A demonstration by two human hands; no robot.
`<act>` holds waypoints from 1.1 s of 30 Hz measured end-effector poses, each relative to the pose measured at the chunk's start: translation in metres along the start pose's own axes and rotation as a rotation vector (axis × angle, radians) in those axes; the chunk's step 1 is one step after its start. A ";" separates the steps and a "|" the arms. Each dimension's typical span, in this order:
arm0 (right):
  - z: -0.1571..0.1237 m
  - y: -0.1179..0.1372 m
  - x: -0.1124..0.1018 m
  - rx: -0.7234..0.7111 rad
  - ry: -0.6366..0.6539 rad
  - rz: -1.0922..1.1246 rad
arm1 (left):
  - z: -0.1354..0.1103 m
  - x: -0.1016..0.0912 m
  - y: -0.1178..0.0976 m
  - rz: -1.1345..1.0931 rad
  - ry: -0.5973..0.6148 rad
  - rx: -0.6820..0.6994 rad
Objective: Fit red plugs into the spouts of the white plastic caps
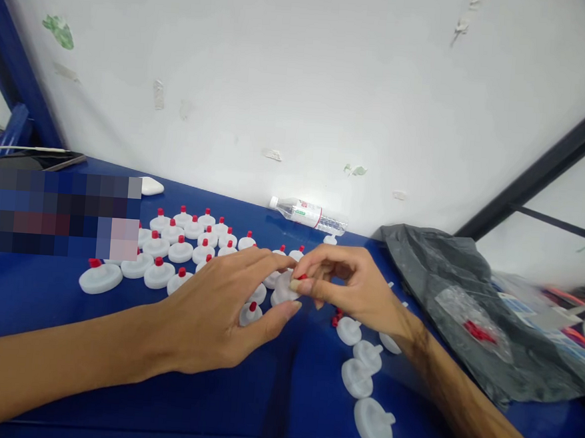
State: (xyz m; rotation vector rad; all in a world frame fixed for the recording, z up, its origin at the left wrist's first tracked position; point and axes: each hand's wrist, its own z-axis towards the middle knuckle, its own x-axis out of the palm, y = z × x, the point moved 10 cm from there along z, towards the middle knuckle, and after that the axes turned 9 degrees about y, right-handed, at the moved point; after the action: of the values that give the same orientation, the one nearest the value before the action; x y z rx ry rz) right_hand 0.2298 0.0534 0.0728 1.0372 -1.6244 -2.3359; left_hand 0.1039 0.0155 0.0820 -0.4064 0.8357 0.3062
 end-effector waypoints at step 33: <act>0.003 -0.017 0.006 0.111 0.096 -0.312 | -0.001 0.015 0.002 0.019 0.089 0.017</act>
State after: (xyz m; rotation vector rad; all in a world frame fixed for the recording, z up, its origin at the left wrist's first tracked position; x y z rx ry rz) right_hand 0.2279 0.0603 0.0558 1.4994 -1.6778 -2.3528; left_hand 0.1120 0.0184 0.0692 -0.3986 0.9288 0.3001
